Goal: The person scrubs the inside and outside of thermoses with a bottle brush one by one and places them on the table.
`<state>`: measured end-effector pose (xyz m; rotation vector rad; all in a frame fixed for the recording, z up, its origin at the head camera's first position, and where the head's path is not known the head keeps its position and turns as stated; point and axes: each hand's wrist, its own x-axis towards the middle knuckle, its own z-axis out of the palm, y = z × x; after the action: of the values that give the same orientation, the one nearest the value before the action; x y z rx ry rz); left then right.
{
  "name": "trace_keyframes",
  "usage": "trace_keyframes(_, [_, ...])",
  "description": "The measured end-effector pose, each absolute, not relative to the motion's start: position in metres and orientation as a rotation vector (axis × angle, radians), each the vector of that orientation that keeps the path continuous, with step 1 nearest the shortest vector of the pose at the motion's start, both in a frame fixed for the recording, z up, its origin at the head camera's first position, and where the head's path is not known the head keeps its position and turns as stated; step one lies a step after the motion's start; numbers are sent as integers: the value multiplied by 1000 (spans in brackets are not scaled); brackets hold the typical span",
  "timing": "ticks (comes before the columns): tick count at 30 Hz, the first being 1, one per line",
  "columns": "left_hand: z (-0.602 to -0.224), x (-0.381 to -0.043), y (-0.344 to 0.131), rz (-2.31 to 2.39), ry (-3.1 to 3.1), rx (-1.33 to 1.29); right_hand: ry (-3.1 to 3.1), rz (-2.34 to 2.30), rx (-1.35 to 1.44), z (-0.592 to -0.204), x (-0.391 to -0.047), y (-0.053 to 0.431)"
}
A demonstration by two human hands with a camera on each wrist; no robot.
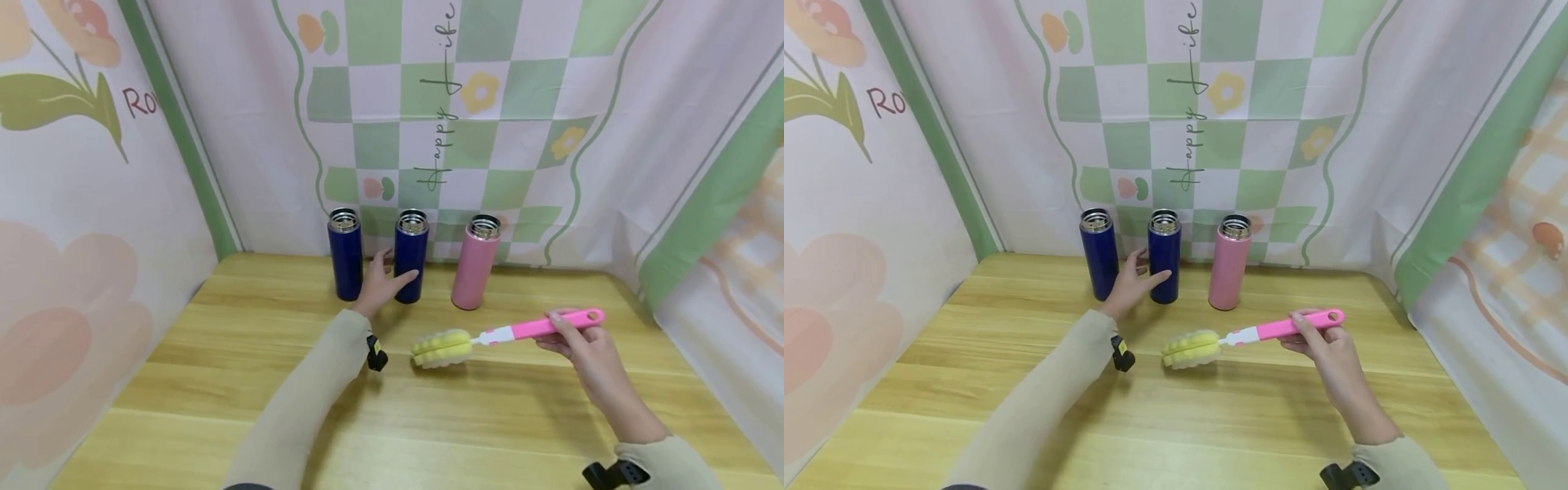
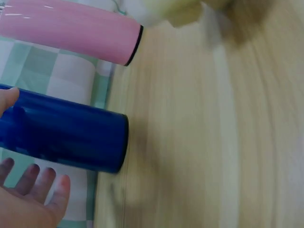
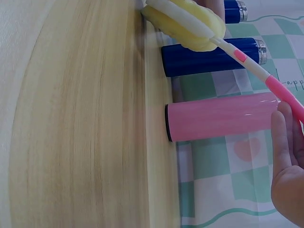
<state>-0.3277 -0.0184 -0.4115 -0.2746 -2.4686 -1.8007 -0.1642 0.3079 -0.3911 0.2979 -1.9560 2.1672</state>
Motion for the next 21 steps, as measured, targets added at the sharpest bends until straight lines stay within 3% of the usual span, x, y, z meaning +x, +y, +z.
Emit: trace_keyframes(21, [-410, -334, -2, -1901, -2423, -180, -1805, 2252, 368, -391, -165, 312])
